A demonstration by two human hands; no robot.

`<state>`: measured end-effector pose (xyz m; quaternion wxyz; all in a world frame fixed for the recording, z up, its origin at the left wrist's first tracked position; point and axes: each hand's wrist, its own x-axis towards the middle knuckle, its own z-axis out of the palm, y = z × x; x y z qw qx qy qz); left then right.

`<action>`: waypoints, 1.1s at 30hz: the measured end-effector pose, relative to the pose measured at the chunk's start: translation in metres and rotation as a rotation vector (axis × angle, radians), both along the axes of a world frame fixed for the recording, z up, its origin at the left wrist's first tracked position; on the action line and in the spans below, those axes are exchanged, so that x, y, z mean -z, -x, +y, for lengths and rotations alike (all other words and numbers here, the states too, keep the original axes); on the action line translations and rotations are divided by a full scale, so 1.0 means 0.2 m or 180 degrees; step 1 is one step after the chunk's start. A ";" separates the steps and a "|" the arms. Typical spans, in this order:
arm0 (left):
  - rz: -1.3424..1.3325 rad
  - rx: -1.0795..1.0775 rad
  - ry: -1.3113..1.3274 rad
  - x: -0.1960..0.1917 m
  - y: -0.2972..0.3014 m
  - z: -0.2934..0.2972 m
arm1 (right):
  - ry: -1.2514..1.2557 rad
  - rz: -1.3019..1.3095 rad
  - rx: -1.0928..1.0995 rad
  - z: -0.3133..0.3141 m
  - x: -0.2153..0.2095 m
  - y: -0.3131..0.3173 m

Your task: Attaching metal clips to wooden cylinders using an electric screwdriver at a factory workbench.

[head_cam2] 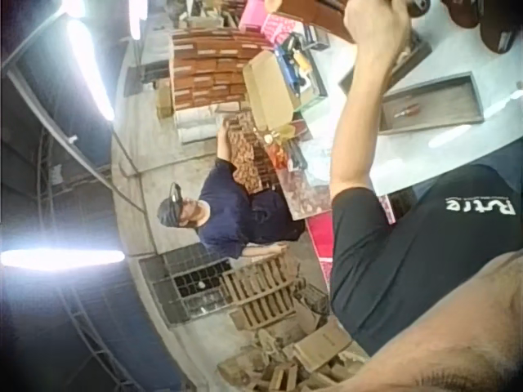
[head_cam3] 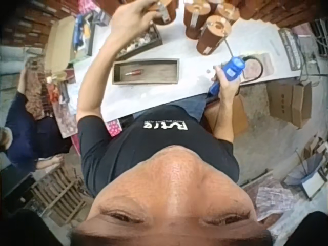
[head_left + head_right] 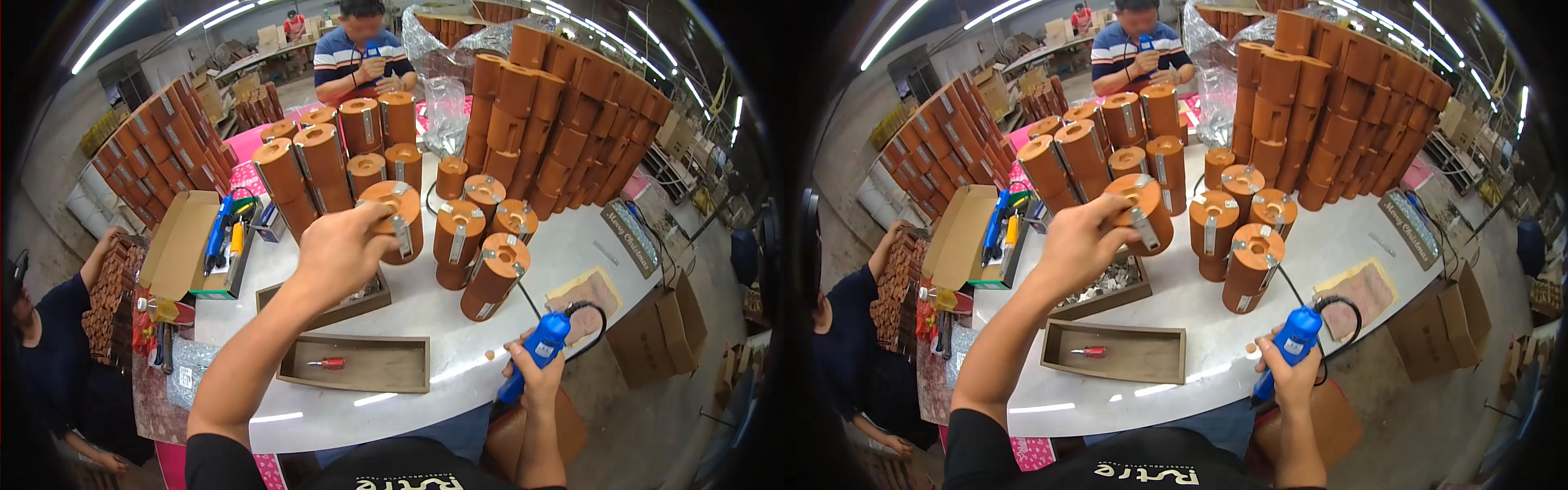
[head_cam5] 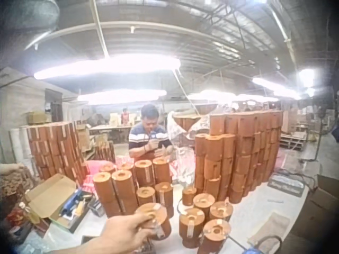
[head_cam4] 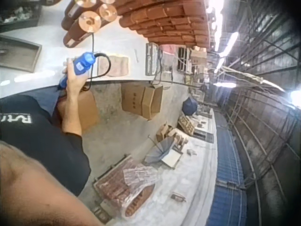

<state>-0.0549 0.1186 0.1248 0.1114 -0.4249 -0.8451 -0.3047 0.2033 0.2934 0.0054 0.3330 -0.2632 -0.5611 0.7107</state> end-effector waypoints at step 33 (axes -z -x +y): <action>-0.4861 -0.0921 -0.3165 0.63 0.06 -1.03 | -0.0189 -0.0636 -0.0834 -0.18 0.09 0.11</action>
